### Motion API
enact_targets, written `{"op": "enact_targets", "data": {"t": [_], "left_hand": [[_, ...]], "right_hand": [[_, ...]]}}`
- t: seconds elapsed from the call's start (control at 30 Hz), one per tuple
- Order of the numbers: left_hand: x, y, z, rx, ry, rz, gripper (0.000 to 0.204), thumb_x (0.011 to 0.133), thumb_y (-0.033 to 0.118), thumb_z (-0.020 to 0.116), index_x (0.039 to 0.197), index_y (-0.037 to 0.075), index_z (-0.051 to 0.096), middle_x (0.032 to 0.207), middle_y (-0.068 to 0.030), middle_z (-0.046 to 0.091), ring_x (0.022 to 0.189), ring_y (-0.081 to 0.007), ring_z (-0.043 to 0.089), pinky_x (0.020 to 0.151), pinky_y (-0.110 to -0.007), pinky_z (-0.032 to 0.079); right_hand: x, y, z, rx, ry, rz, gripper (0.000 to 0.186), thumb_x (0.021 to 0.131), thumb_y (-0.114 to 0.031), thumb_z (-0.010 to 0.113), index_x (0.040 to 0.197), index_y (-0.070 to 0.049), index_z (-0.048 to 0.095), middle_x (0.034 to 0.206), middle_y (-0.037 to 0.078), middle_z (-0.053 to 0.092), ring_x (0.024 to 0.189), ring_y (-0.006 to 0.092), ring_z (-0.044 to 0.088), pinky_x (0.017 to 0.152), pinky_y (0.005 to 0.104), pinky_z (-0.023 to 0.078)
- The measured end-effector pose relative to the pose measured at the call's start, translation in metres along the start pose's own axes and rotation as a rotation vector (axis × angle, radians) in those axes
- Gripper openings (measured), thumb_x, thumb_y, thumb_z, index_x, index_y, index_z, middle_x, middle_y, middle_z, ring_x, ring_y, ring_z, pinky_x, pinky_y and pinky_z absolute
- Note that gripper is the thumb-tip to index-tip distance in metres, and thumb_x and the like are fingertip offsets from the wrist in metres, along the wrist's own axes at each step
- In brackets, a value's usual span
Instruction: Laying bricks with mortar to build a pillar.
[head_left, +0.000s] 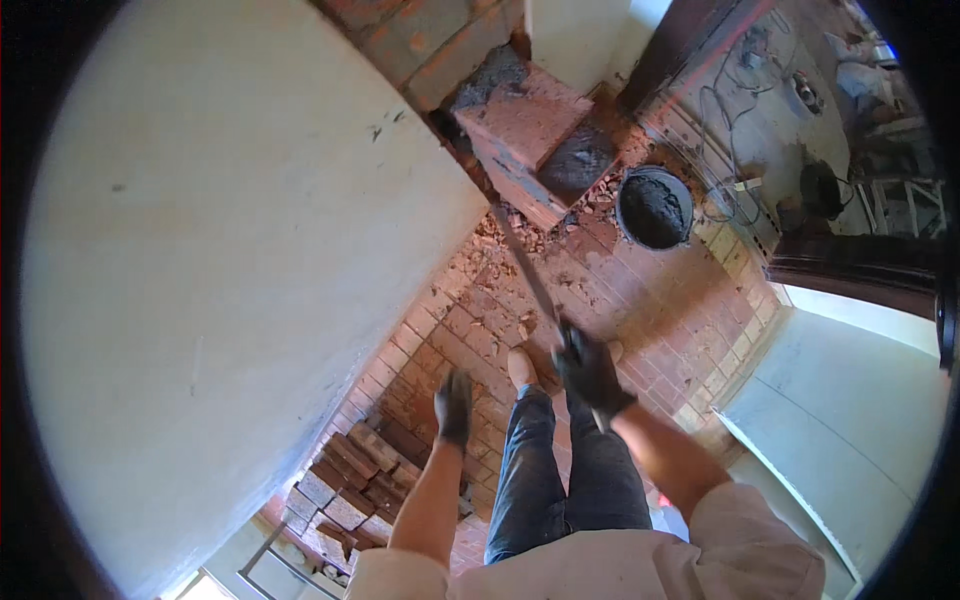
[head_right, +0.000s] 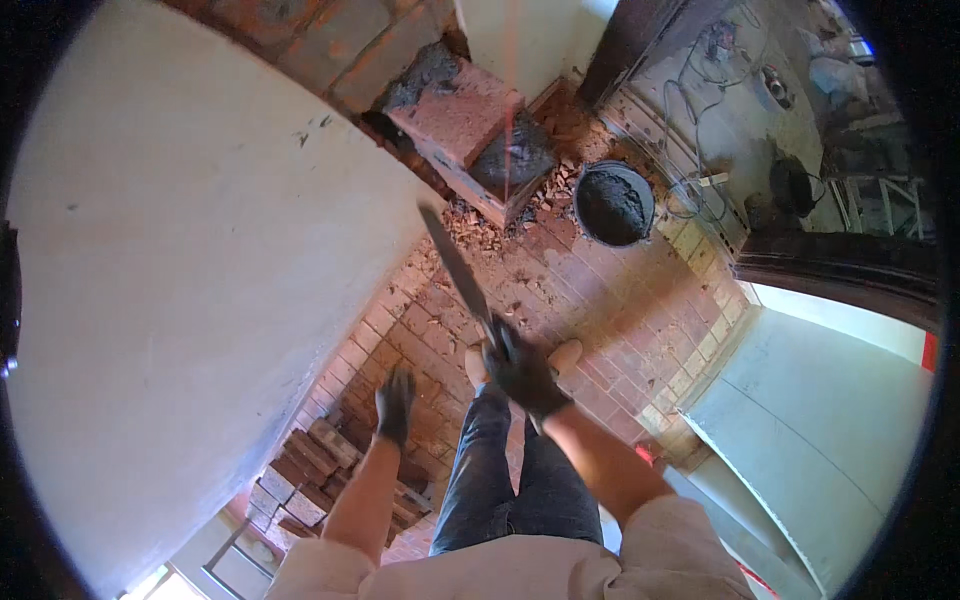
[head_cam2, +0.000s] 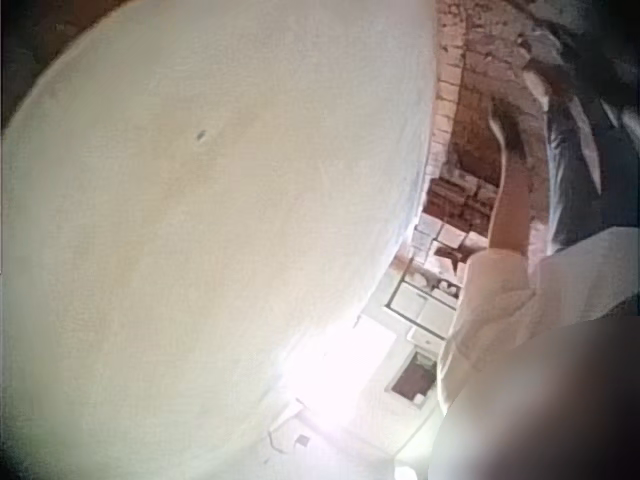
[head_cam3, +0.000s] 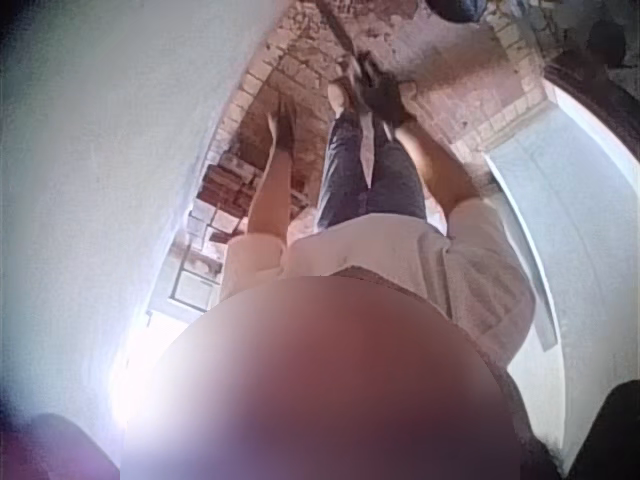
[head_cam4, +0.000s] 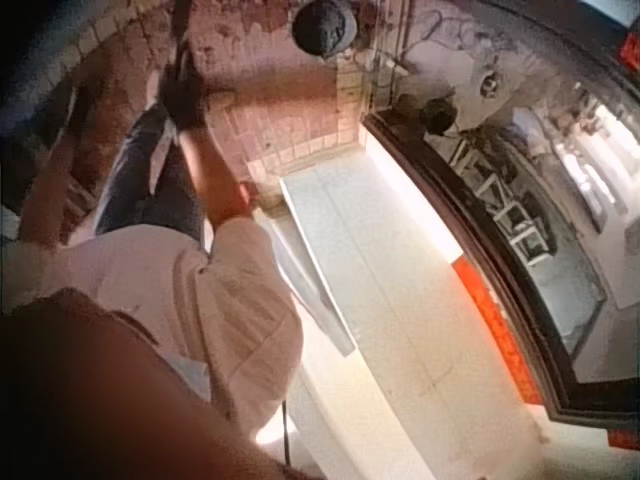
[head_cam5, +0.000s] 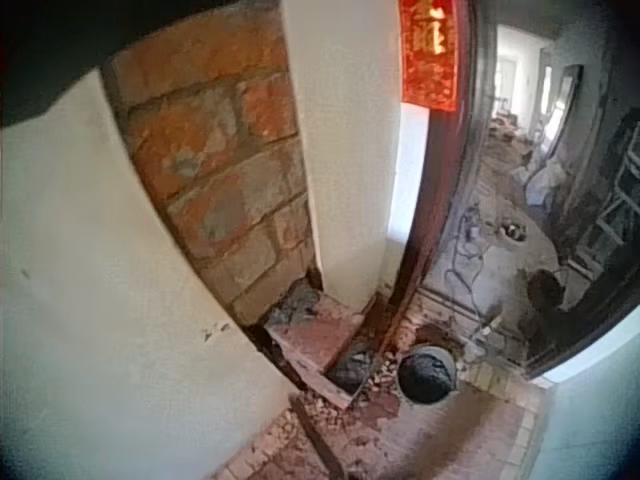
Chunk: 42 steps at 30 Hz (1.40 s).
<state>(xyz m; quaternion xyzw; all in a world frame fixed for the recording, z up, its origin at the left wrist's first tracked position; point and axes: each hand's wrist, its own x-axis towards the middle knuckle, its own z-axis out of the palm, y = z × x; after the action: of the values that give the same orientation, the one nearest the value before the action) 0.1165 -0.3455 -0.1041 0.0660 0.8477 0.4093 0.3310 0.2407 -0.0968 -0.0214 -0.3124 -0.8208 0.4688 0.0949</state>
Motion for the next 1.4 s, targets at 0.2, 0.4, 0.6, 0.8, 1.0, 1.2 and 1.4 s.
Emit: {"op": "enact_targets", "data": {"t": [0.2, 0.4, 0.6, 0.8, 1.0, 1.2, 1.4], "left_hand": [[0.200, 0.265, 0.084, -0.744, 0.083, 0.189, 0.044, 0.093, 0.037, 0.047, 0.112, -0.002, 0.050, 0.099, -0.0109, 0.061, 0.091, -0.0234, 0.056, 0.080, -0.034, 0.045], [0.245, 0.377, 0.126, -0.138, 0.580, -0.116, 0.065, 0.089, 0.049, 0.043, 0.112, -0.011, 0.052, 0.099, -0.0261, 0.062, 0.089, -0.0399, 0.061, 0.075, -0.044, 0.050], [0.237, 0.383, 0.126, 0.170, 0.551, -0.079, 0.066, 0.089, 0.050, 0.039, 0.107, -0.012, 0.056, 0.106, -0.0299, 0.058, 0.097, -0.0418, 0.058, 0.081, -0.046, 0.048], [0.233, 0.390, 0.130, 0.116, 0.579, -0.097, 0.066, 0.091, 0.049, 0.035, 0.107, -0.012, 0.055, 0.108, -0.0314, 0.056, 0.102, -0.0419, 0.056, 0.085, -0.046, 0.046], [0.238, 0.388, 0.128, 0.161, 0.561, -0.153, 0.066, 0.091, 0.049, 0.034, 0.107, -0.012, 0.053, 0.106, -0.0319, 0.057, 0.100, -0.0438, 0.056, 0.084, -0.047, 0.046], [0.235, 0.384, 0.130, 0.084, 0.609, -0.078, 0.062, 0.091, 0.046, 0.037, 0.108, -0.012, 0.053, 0.105, -0.0323, 0.057, 0.098, -0.0440, 0.056, 0.082, -0.046, 0.047], [0.231, 0.392, 0.129, 0.211, 0.562, -0.038, 0.063, 0.091, 0.046, 0.036, 0.105, -0.012, 0.055, 0.104, -0.0317, 0.058, 0.096, -0.0439, 0.057, 0.081, -0.047, 0.047]], "right_hand": [[-0.115, 0.012, -0.043, 0.127, 0.014, 0.138, 0.031, 0.085, -0.008, 0.051, 0.115, -0.002, 0.052, 0.072, 0.009, 0.055, 0.065, 0.0217, 0.055, 0.057, 0.0370, 0.046], [-0.039, 0.008, -0.131, 0.759, 0.824, 0.368, 0.014, 0.084, -0.012, 0.058, 0.096, -0.004, 0.057, 0.077, 0.009, 0.060, 0.080, 0.0250, 0.058, 0.072, 0.0345, 0.047], [0.119, -0.018, -0.169, 0.496, 0.775, -0.235, 0.020, 0.089, -0.016, 0.050, 0.099, 0.000, 0.057, 0.108, 0.015, 0.060, 0.093, 0.0241, 0.059, 0.078, 0.0344, 0.052], [0.139, -0.002, -0.136, 1.531, 1.038, -0.185, 0.020, 0.086, -0.012, 0.053, 0.102, 0.000, 0.055, 0.109, 0.012, 0.057, 0.101, 0.0238, 0.056, 0.086, 0.0394, 0.050], [0.199, -0.032, -0.091, 1.814, 1.090, 0.206, 0.025, 0.080, -0.018, 0.063, 0.098, -0.001, 0.060, 0.099, 0.011, 0.061, 0.087, 0.0202, 0.059, 0.068, 0.0334, 0.052], [0.167, 0.010, -0.081, 1.684, 1.034, -0.050, 0.027, 0.082, -0.014, 0.058, 0.105, -0.002, 0.057, 0.109, 0.013, 0.058, 0.099, 0.0241, 0.056, 0.079, 0.0410, 0.052], [0.200, -0.007, -0.070, 1.742, 1.054, -0.046, 0.023, 0.083, -0.012, 0.057, 0.103, 0.000, 0.058, 0.104, 0.013, 0.060, 0.092, 0.0232, 0.059, 0.082, 0.0382, 0.052]]}}
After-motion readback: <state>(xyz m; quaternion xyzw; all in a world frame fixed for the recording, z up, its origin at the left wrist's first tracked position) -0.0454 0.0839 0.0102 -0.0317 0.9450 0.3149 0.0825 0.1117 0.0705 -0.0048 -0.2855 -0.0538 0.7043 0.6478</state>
